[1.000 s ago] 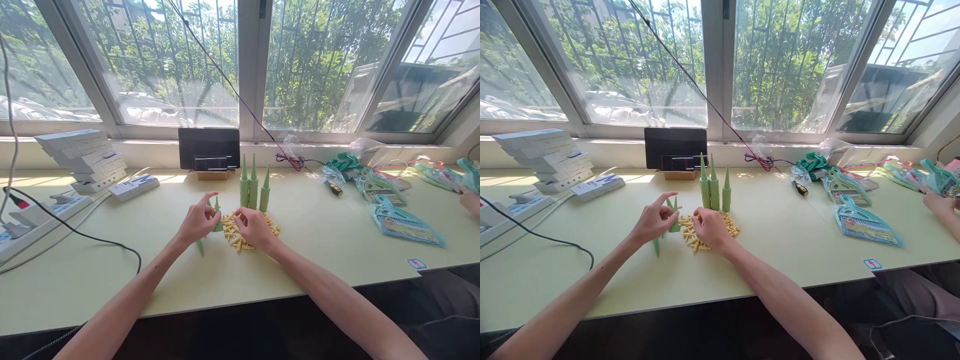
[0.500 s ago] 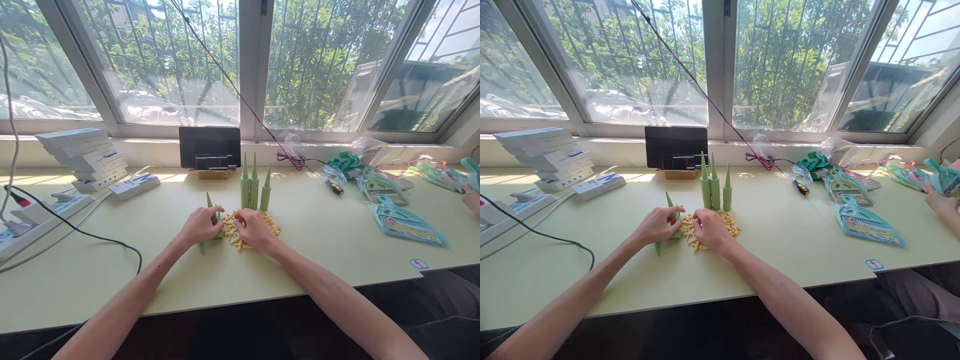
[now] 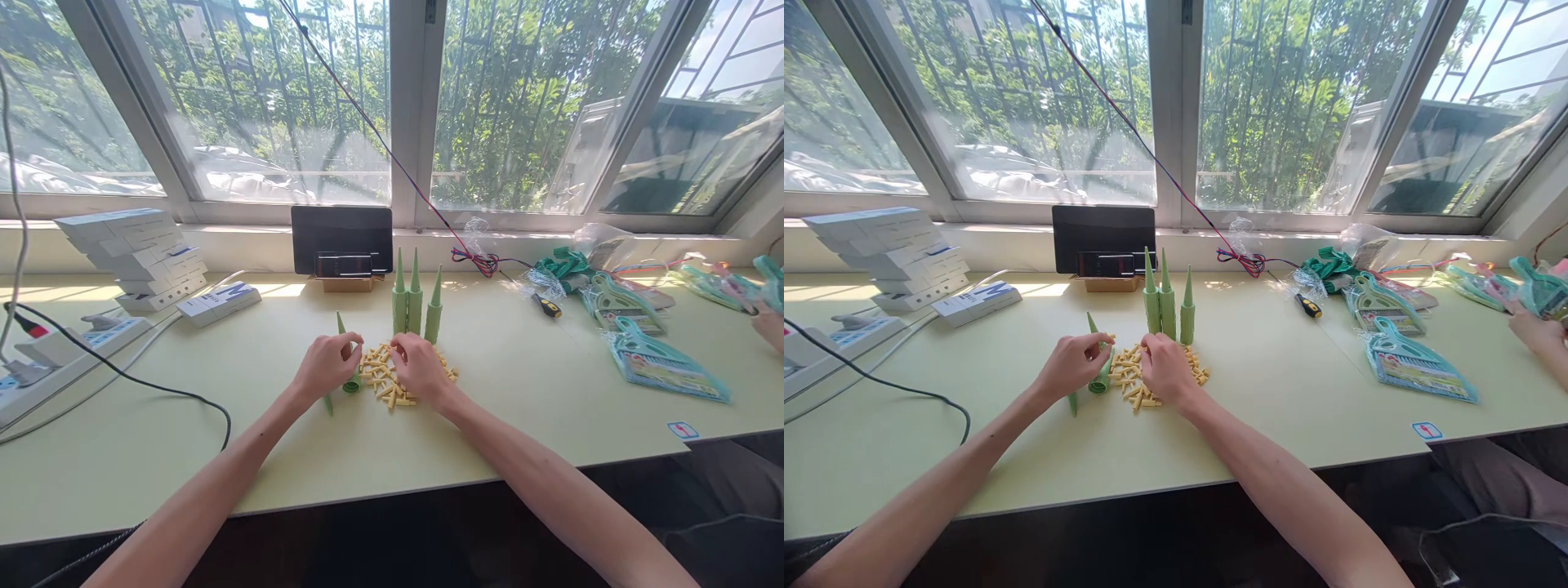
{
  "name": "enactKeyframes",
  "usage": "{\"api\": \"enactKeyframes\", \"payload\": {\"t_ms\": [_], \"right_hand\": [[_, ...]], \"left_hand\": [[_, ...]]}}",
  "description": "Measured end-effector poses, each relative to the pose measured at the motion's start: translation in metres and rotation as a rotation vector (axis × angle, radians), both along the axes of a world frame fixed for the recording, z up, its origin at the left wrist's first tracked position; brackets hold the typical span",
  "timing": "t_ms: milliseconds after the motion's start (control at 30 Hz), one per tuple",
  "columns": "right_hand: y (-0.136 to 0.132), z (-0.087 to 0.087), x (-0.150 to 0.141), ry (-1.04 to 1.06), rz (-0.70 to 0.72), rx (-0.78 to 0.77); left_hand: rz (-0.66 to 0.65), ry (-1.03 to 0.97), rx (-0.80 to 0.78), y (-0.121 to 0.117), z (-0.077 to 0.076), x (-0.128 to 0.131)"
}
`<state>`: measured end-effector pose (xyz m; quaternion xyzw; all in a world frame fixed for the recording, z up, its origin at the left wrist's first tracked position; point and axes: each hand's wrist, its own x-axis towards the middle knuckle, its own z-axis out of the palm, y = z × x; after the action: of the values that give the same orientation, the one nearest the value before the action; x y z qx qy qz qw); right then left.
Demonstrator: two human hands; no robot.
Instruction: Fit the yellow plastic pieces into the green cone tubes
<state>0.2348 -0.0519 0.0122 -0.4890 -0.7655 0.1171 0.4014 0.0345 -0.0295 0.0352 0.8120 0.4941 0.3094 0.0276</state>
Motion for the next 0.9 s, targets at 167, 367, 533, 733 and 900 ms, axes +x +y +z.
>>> {"api": "enactKeyframes", "payload": {"t_ms": [167, 367, 533, 733, 900], "right_hand": [[0.005, 0.001, 0.005, 0.023, -0.046, 0.022], [0.006, 0.001, 0.006, -0.023, -0.07, 0.027], [0.007, 0.002, 0.007, -0.044, -0.07, 0.013], [0.011, 0.0, 0.01, -0.069, -0.06, 0.001], [0.014, -0.005, 0.007, -0.137, -0.027, 0.014]], "left_hand": [[-0.079, -0.106, 0.045, -0.003, -0.001, 0.004], [-0.126, -0.088, 0.046, -0.005, -0.005, 0.006], [-0.121, -0.107, 0.072, -0.005, -0.005, 0.007], [-0.128, -0.135, 0.192, -0.007, -0.007, 0.008], [-0.2, -0.099, 0.33, -0.01, 0.0, 0.01]]}}
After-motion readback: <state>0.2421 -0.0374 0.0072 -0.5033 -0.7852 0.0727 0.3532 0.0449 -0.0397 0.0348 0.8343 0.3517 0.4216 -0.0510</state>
